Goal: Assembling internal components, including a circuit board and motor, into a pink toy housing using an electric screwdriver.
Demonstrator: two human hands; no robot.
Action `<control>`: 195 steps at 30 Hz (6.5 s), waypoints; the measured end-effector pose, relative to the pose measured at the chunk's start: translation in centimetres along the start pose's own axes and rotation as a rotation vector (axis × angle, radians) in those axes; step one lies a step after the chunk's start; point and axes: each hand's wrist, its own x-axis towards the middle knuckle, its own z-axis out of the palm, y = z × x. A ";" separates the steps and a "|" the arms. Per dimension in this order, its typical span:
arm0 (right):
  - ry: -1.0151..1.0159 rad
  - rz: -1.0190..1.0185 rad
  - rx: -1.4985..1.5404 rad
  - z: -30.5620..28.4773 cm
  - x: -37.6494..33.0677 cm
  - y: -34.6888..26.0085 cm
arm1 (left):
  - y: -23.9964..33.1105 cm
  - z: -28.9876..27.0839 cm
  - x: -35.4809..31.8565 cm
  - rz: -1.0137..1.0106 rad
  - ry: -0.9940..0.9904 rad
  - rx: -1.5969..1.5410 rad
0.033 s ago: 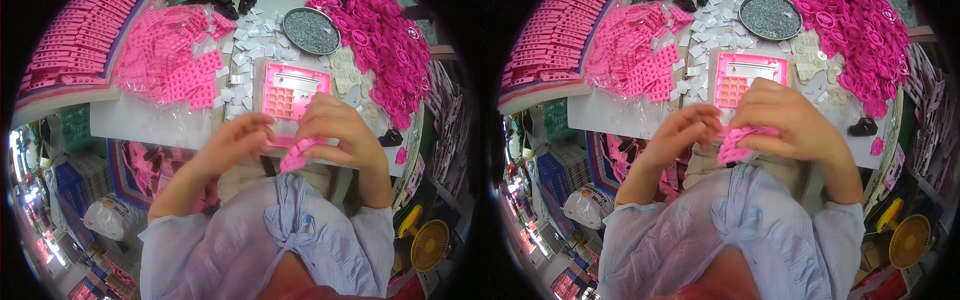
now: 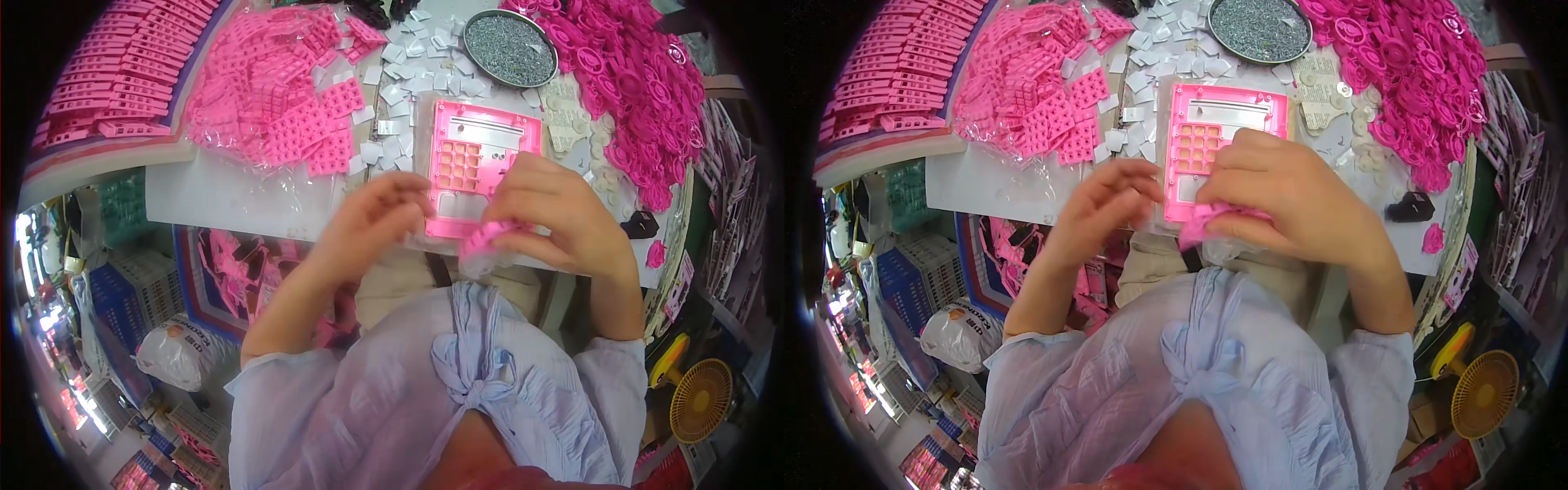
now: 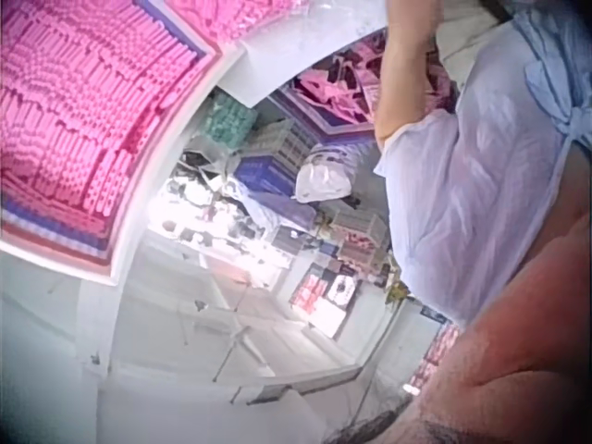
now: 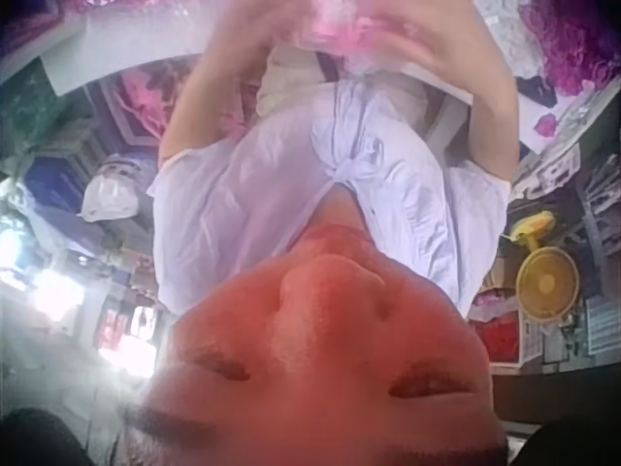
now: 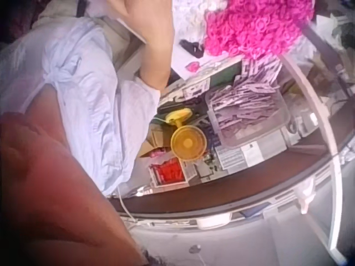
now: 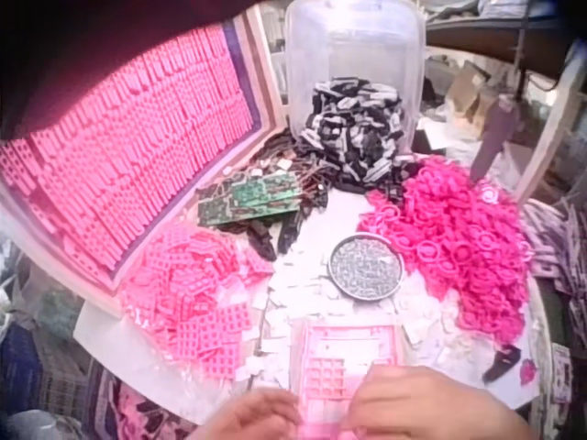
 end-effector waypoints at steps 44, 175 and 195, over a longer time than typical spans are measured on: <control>-0.055 0.187 -0.693 6.8 -0.3 2.1 | 20.0 -12.0 33.5 0.076 1.089 1.175; 1.203 -0.008 0.078 -19.8 -1.3 6.8 | 7.5 4.7 29.0 0.816 -0.093 1.700; 0.683 -0.458 0.681 -3.4 -1.4 -1.9 | 1.7 6.0 8.4 0.529 -0.140 0.361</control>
